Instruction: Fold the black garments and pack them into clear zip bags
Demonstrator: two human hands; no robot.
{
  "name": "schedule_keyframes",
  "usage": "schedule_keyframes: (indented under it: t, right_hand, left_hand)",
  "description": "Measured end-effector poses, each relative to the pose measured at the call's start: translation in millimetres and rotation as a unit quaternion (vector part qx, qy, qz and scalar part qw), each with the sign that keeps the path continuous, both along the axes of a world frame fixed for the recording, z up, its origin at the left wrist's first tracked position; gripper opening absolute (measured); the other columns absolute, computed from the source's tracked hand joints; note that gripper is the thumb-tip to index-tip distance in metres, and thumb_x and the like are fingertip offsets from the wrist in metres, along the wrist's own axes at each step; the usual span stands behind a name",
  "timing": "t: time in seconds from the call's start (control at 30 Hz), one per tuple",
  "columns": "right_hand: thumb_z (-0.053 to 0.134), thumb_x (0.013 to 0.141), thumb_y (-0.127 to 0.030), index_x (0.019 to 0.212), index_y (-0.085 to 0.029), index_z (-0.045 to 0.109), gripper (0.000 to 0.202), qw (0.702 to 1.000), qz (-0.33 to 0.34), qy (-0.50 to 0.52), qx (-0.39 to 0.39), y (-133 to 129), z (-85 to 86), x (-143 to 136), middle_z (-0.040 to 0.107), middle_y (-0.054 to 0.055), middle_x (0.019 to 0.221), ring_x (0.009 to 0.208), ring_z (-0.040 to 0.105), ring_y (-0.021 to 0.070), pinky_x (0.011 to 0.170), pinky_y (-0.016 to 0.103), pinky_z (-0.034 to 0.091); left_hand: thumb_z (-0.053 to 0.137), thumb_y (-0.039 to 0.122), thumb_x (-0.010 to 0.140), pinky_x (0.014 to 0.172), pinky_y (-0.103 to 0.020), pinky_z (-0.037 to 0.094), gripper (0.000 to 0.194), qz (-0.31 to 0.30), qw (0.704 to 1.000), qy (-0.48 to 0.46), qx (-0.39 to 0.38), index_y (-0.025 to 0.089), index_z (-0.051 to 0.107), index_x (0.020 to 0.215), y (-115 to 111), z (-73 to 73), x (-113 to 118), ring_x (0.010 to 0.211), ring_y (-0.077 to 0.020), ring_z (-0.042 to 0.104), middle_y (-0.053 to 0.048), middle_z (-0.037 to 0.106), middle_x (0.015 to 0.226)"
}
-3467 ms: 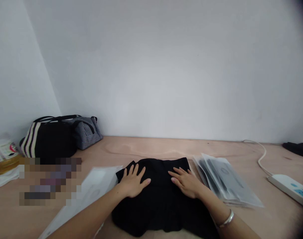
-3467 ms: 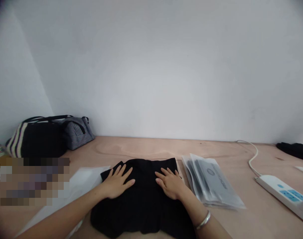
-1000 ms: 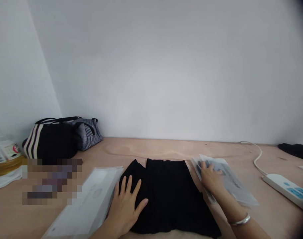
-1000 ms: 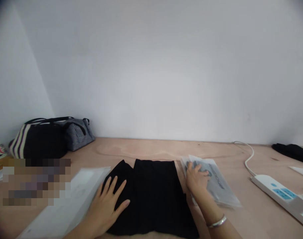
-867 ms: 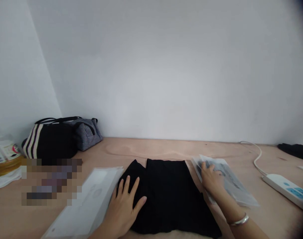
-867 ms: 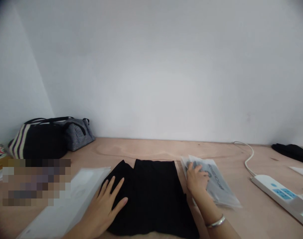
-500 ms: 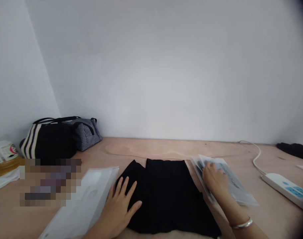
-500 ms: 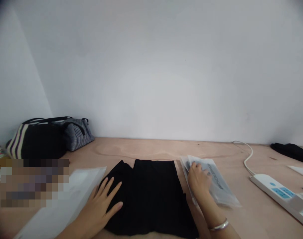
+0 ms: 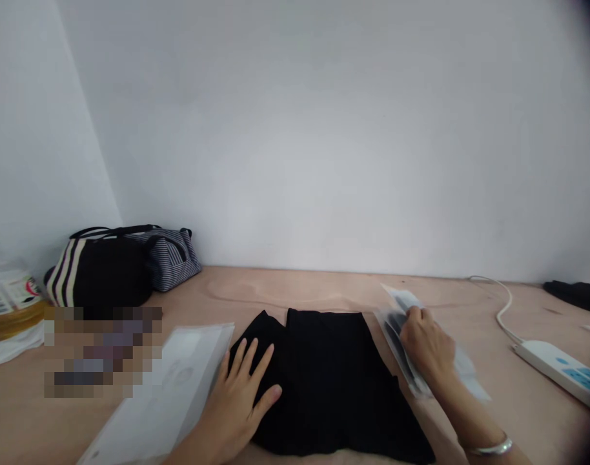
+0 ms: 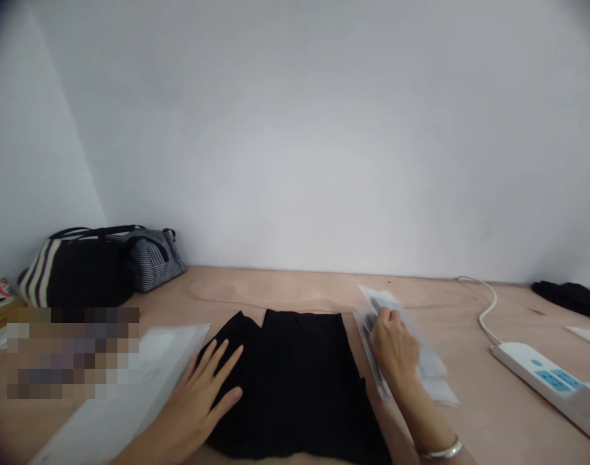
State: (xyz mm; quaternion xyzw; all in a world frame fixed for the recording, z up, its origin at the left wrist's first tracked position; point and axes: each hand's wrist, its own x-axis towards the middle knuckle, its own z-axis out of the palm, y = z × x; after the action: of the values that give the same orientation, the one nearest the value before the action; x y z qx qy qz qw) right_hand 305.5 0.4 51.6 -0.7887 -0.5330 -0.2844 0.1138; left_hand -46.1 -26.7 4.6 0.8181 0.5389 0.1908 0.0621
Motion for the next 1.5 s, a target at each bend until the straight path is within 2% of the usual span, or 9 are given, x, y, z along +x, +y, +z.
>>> schedule_keyframes:
  t: [0.13, 0.3, 0.37, 0.6, 0.73, 0.87, 1.13, 1.33, 1.5]
  right_hand:
    - [0.038, 0.084, -0.018, 0.086, -0.016, 0.050, 0.013, 0.976, 0.180, -0.022, 0.121, -4, 2.7, -37, 0.054, 0.004, 0.075, 0.056, 0.051, 0.0125, 0.045, 0.023, 0.026]
    - [0.032, 0.083, -0.010, 0.077, -0.017, 0.046, 0.016, 0.877, 0.474, -0.021, 0.080, -13, -20.4, -93, 0.050, 0.003, 0.070, 0.061, 0.047, 0.0135, 0.055, 0.024, 0.034]
    - [0.032, 0.082, -0.009, 0.076, -0.018, 0.044, 0.016, 0.838, 0.545, -0.025, 0.013, -17, -31.6, -105, 0.050, 0.004, 0.073, 0.062, 0.046, 0.0144, 0.055, 0.025, 0.036]
    - [0.036, 0.076, -0.009, 0.090, -0.019, 0.043, 0.018, 0.800, 0.546, 0.186, -0.165, -28, -40.0, -101, 0.049, 0.006, 0.098, 0.078, 0.052, 0.0148, 0.067, 0.026, 0.043]
    - [0.046, 0.073, -0.021, 0.117, -0.016, 0.037, 0.045, 0.830, 0.478, 0.248, -0.146, -24, -41.2, -89, 0.039, 0.013, 0.123, 0.110, 0.042, 0.0217, 0.090, 0.035, 0.037]
    - [0.047, 0.074, -0.047, 0.136, -0.009, 0.015, 0.079, 0.864, 0.391, 0.221, -0.227, -14, -49.5, -71, 0.021, 0.017, 0.139, 0.128, 0.016, 0.0284, 0.102, 0.045, 0.019]
    - [0.027, 0.068, -0.076, 0.136, -0.005, 0.018, 0.099, 0.896, 0.267, 0.187, -0.302, -15, -54.1, -57, 0.011, 0.020, 0.141, 0.127, 0.004, 0.0383, 0.102, 0.049, 0.013]
    - [0.022, 0.067, -0.078, 0.135, -0.005, 0.020, 0.100, 0.901, 0.265, 0.175, -0.296, -19, -51.2, -59, 0.013, 0.021, 0.140, 0.126, 0.006, 0.0406, 0.100, 0.050, 0.014]
    - [0.023, 0.068, -0.077, 0.136, -0.008, 0.019, 0.097, 0.898, 0.272, 0.177, -0.296, -18, -51.7, -58, 0.012, 0.019, 0.141, 0.127, 0.005, 0.0395, 0.100, 0.051, 0.014]
  left_hand:
    - [0.028, 0.053, 0.086, 0.105, -0.044, 0.014, 0.056, 0.034, 0.960, -0.275, -0.045, 0.024, 0.026, 0.135, 3, 18.7, 5, 0.129, -0.0246, 0.019, -0.004, 0.027, 0.140]
    - [0.024, 0.059, 0.084, 0.084, -0.042, 0.043, 0.063, 0.113, 0.730, -0.627, -0.248, 0.019, 0.025, 0.133, 7, 49.5, -4, 0.106, -0.0285, 0.050, -0.015, 0.039, 0.130]
    - [0.031, 0.059, 0.081, 0.075, -0.040, 0.047, 0.061, 0.137, 0.704, -0.628, -0.303, 0.021, 0.030, 0.129, 9, 55.9, -10, 0.101, -0.0287, 0.053, -0.015, 0.038, 0.130]
    - [0.060, 0.045, 0.065, 0.047, -0.023, 0.044, 0.056, 0.061, 0.888, -0.358, -0.283, 0.021, 0.039, 0.111, 9, 32.4, -8, 0.074, -0.0177, 0.057, -0.011, 0.049, 0.111]
    - [0.050, 0.045, 0.072, 0.035, -0.016, 0.033, 0.042, -0.004, 0.875, -0.345, -0.338, 0.021, 0.037, 0.104, 9, 19.1, 3, 0.050, -0.0100, 0.049, 0.003, 0.052, 0.071]
    - [0.053, 0.037, 0.069, 0.037, -0.015, 0.033, 0.030, -0.055, 0.848, -0.391, -0.353, 0.020, 0.044, 0.092, 10, 18.3, 10, 0.052, -0.0084, 0.050, 0.002, 0.056, 0.075]
    - [0.052, 0.041, 0.070, 0.055, -0.025, 0.042, 0.029, 0.004, 0.875, -0.416, -0.247, 0.018, 0.052, 0.087, -12, 34.1, 1, 0.055, -0.0122, 0.052, 0.004, 0.052, 0.062]
    - [0.045, 0.041, 0.077, 0.061, -0.033, 0.045, 0.027, 0.021, 0.975, -0.126, -0.179, 0.026, 0.060, 0.093, -47, 28.8, -30, 0.068, -0.0214, 0.058, -0.001, 0.060, 0.073]
    - [0.036, 0.040, 0.085, 0.089, -0.042, 0.037, 0.033, -0.036, 0.999, 0.021, -0.005, 0.029, 0.060, 0.105, -34, 56.8, 10, 0.110, -0.0265, 0.045, -0.004, 0.048, 0.122]
